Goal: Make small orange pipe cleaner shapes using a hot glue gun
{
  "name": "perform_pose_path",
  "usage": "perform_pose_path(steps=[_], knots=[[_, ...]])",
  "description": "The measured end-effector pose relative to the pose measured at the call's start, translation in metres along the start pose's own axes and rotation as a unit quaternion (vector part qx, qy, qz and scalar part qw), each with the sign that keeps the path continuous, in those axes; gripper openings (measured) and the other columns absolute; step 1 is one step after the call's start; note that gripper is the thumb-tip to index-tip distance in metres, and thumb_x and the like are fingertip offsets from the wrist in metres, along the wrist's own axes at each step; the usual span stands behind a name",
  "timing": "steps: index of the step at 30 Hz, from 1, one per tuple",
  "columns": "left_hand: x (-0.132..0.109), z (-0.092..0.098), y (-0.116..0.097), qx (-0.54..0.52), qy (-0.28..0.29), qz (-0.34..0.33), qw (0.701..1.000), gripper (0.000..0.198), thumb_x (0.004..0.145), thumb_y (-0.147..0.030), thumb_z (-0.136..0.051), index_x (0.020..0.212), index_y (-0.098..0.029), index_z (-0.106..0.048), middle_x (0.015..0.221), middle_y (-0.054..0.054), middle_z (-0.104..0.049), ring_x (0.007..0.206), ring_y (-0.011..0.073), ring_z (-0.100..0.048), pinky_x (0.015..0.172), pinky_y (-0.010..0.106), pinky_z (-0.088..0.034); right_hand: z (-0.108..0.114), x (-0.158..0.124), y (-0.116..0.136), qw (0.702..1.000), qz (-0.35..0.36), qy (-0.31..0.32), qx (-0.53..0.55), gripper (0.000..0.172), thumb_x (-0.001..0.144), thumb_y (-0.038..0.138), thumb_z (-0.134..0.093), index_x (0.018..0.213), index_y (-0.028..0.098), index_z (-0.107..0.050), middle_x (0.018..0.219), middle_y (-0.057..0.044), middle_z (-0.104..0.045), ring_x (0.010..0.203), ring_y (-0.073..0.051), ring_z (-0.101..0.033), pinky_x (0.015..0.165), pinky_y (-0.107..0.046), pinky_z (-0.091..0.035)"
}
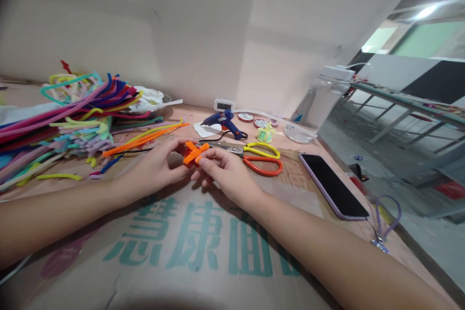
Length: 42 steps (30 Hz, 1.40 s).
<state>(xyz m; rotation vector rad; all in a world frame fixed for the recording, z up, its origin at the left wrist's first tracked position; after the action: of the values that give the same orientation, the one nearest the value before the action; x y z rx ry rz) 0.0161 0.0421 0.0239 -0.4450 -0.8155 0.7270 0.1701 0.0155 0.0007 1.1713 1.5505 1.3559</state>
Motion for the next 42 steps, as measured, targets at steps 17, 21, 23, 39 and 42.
perform_pose_path(steps=[17,21,23,39,42], knots=[[-0.003,-0.006,0.018,-0.058,0.019,0.063,0.996,0.039,0.089,-0.031,-0.062,0.126,-0.021,-0.055,0.126,0.010,-0.066,0.118,0.0257,-0.063,0.104,0.045,-0.052,0.007,0.001,0.005,0.999,0.025,-0.039,0.003,0.038,0.083,0.053,-0.074,0.094,0.022,-0.055,0.064,0.002,-0.070,0.053,-0.011,-0.059,0.053,-0.022,-0.048],[-0.003,-0.012,0.027,-0.137,0.048,0.092,0.985,0.041,0.088,-0.023,-0.056,0.129,-0.023,-0.053,0.135,0.010,-0.062,0.121,0.0244,-0.063,0.106,0.046,-0.051,0.020,0.005,0.009,0.990,0.081,-0.091,-0.070,0.037,0.086,0.053,-0.070,0.100,0.022,-0.056,0.066,0.004,-0.066,0.057,-0.012,-0.057,0.058,-0.025,-0.047],[-0.003,-0.013,0.029,-0.173,0.054,0.111,0.977,0.042,0.086,-0.018,-0.051,0.128,-0.023,-0.053,0.136,0.011,-0.062,0.120,0.0236,-0.065,0.106,0.046,-0.052,0.024,0.008,0.008,0.984,0.092,-0.105,-0.110,0.035,0.086,0.051,-0.069,0.102,0.022,-0.058,0.067,0.005,-0.063,0.059,-0.011,-0.055,0.058,-0.025,-0.045],[0.003,0.000,0.022,-0.037,-0.038,0.050,0.997,0.018,0.086,-0.017,-0.050,0.102,-0.017,-0.059,0.104,0.006,-0.064,0.099,0.0200,-0.060,0.091,0.036,-0.050,0.025,0.011,0.012,0.897,0.087,-0.113,-0.419,0.016,0.086,0.032,-0.063,0.077,0.020,-0.061,0.077,0.000,-0.066,0.071,-0.016,-0.057,0.068,-0.030,-0.043],[0.002,-0.002,0.020,-0.042,-0.020,0.066,0.997,0.016,0.090,-0.027,-0.053,0.101,-0.018,-0.061,0.100,0.005,-0.065,0.093,0.0200,-0.061,0.086,0.034,-0.049,0.027,0.012,0.012,0.906,0.097,-0.113,-0.398,0.018,0.086,0.035,-0.065,0.077,0.020,-0.060,0.077,0.000,-0.067,0.071,-0.016,-0.058,0.067,-0.029,-0.043]])
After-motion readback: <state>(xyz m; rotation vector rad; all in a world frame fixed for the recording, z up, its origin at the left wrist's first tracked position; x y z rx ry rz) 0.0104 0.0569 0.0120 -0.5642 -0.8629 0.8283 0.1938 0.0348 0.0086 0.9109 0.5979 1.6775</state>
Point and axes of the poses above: each hand's wrist, its own x-axis towards the middle knuckle, its own z-axis out of the back of the hand, y = z × x, the point moved 5 cm from there along x, towards the middle knuckle
